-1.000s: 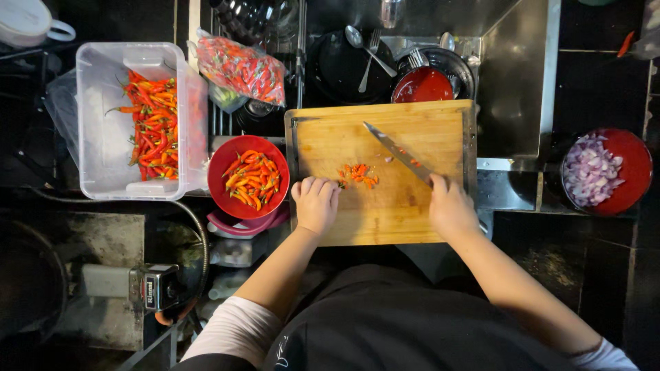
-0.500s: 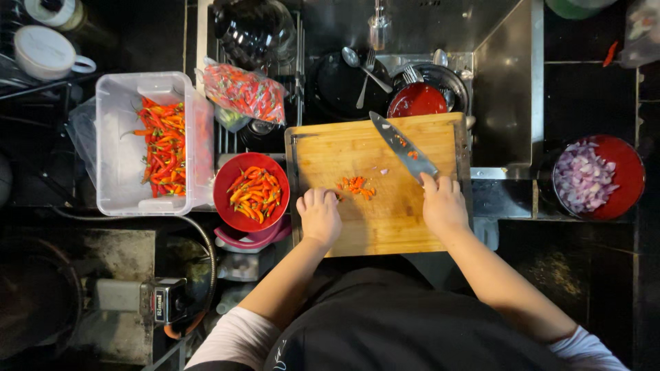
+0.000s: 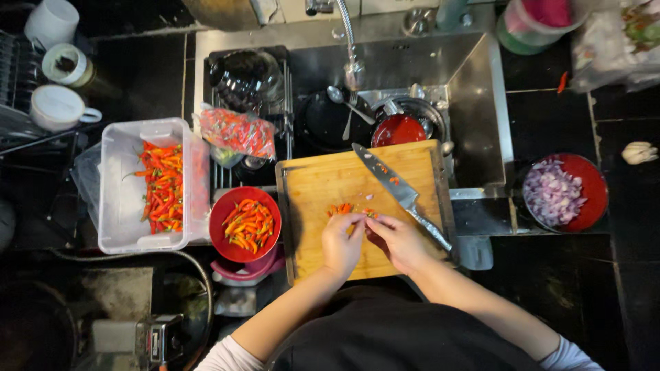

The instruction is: The person chops chili peppers on a cutting board using a knife, fills a plastic bag with chili peppers by hand, and chops chili peppers on the board with the knife.

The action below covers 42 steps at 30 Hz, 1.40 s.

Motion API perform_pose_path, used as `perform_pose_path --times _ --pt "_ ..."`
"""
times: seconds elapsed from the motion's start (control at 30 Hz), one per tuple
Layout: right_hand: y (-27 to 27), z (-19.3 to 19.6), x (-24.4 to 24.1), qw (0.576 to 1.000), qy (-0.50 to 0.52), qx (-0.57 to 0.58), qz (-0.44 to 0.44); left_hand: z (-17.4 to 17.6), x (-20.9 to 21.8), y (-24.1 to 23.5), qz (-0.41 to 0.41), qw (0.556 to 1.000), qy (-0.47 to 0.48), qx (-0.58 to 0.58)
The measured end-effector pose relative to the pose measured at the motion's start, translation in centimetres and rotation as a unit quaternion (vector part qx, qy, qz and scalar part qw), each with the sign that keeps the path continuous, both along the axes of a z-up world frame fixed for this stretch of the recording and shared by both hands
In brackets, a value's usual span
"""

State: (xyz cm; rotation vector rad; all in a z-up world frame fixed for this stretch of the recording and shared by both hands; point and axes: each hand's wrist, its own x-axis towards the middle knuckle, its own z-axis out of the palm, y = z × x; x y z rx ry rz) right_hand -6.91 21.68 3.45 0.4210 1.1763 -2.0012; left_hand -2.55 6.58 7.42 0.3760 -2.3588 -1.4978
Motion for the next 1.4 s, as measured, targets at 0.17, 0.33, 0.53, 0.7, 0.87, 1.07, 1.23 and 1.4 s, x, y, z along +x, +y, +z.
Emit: perform_pose_path --times 0.17,0.33,0.53,0.7,0.87,1.07,1.23,1.4 --pt "1.2 -1.4 -0.2 0.997 -0.042 0.007 -0.060 -1.6 -0.1 1.2 -0.067 0.997 -0.038 0.011" --pt "5.6 -1.3 -5.0 0.992 0.012 0.125 0.009 -1.3 -0.1 0.5 -0.187 0.981 -0.059 -0.001" --pt "21.2 6.1 -28.8 0.960 0.156 0.025 -0.231 -2.1 2.0 -5.0 -0.051 0.990 -0.125 0.039" --pt "30.3 11.6 -34.9 0.852 0.258 0.425 -0.165 -2.2 5.4 -10.9 0.075 0.974 -0.188 0.105" --pt "22.7 6.2 -25.5 0.615 0.441 0.626 0.188 -3.1 8.1 -17.3 0.191 0.973 -0.066 0.112" --pt "10.1 3.0 -8.2 0.653 0.375 0.507 0.419 -1.8 7.7 -21.7 0.177 0.954 -0.093 -0.222" --pt "8.6 1.0 -5.0 0.600 0.465 0.547 0.352 -2.1 5.3 -21.5 0.078 0.884 -0.181 -0.424" --pt "8.9 0.2 -4.6 0.619 0.385 0.577 0.369 -3.3 4.0 -22.7 0.078 0.841 -0.245 -0.477"
